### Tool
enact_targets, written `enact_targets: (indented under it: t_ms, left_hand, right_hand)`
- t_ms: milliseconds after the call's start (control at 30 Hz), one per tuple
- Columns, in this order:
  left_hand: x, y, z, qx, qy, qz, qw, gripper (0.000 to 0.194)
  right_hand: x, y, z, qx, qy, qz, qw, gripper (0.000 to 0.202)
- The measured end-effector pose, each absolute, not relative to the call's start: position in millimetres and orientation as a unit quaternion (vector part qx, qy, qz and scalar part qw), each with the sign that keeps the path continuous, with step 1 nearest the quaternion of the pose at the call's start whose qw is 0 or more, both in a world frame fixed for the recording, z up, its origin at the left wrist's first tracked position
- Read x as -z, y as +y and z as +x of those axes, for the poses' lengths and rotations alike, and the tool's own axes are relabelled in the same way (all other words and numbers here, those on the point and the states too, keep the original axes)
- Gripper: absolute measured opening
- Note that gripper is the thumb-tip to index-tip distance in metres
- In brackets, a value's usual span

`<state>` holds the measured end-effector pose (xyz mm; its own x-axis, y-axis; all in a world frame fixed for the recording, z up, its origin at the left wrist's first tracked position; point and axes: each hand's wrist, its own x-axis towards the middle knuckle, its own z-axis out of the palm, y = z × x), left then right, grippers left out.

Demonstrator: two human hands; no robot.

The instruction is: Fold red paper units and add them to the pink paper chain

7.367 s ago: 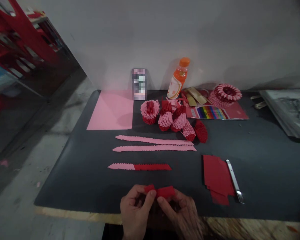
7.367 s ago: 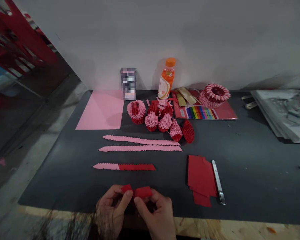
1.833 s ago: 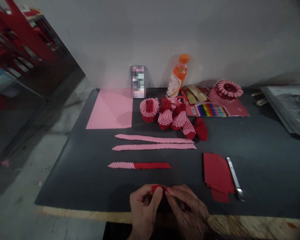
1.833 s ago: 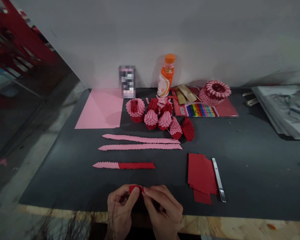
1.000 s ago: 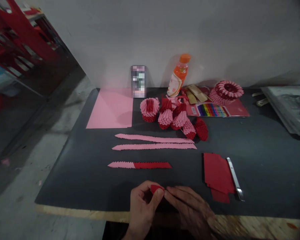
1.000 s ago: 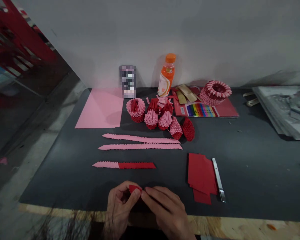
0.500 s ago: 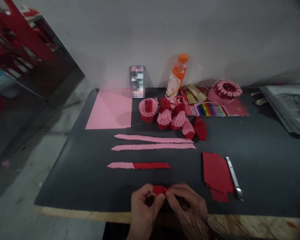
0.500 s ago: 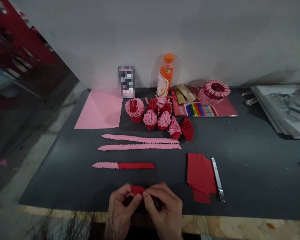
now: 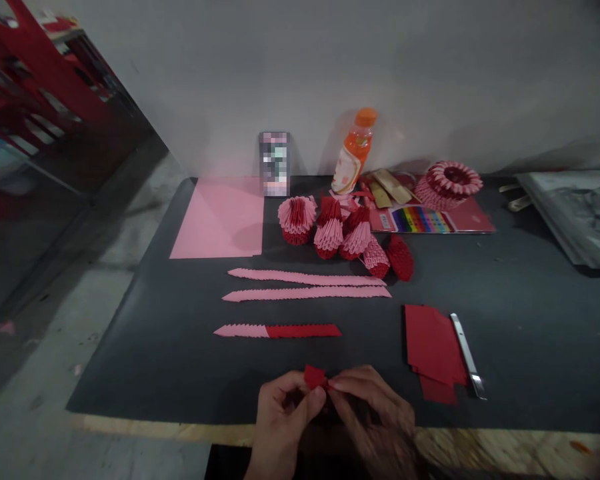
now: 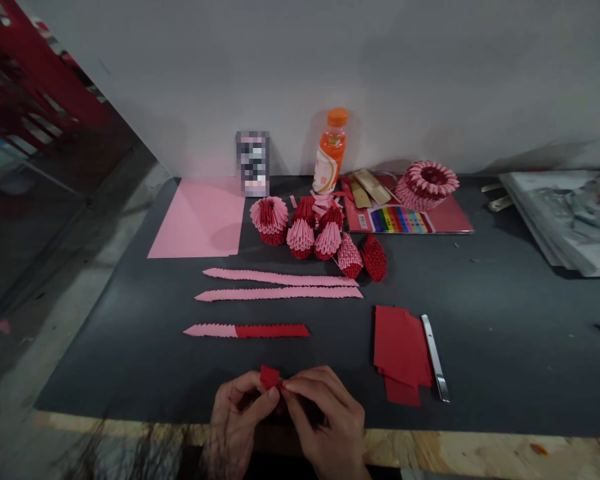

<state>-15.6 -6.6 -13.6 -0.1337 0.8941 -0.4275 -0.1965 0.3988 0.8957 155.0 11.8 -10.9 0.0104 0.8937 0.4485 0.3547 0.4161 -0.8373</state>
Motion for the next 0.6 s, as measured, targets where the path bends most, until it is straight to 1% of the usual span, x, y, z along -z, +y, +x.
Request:
enact_targets:
  t_ms: [100,200,267,300,333,400,433,467,533,600]
  left_hand:
    - [14.1,-5.6,-19.9,-0.447,0.568,0.247,0.645,0.05]
    - [17.8,-9.2,-27.9,-0.422,0.551,0.241,0.678,0.05]
    - [19.8,-13.2,-32.8,-0.414,0.551,0.245,0.682,0.05]
    - [20.0,-15.0,-34.4,-0.416,0.553,0.251,0.677,0.05]
    - [19.7,-16.4,-35.3,-0.42,0.554,0.256,0.671,0.05]
    - [17.9,-17.3,-35.3,-0.428,0.558,0.267,0.659,0.051]
    - [16.9,-16.9,-34.6,-0.43,0.562,0.275,0.651,0.05]
    - [16.0,-16.2,-33.8,-0.43,0.569,0.285,0.641,0.048]
    - [15.3,-14.7,-31.6,-0.435,0.594,0.306,0.604,0.043]
    - [15.5,-14.7,-28.8,-0.443,0.61,0.336,0.565,0.042]
  right_hand:
    - [11.5,16.9,159.9,-0.26,-0.687,-0.414,0.537,0.017]
    - [2.6,20.8,171.9,-0.252,-0.701,-0.384,0.545,0.027]
    - [-7.2,20.4,182.1,-0.264,-0.732,-0.369,0.509,0.028]
    - [-11.2,19.2,186.3,-0.286,-0.765,-0.363,0.448,0.03]
    - [-13.6,17.6,189.0,-0.281,-0.768,-0.392,0.421,0.033]
    - [-12.3,14.5,188.7,-0.241,-0.756,-0.409,0.451,0.035]
    - [-9.0,13.5,185.7,-0.238,-0.734,-0.404,0.492,0.032]
    - [-4.6,13.0,181.5,-0.254,-0.71,-0.415,0.509,0.029]
    - [4.4,13.5,171.9,-0.28,-0.682,-0.435,0.517,0.024]
    - [10.4,14.2,164.2,-0.307,-0.665,-0.459,0.503,0.017]
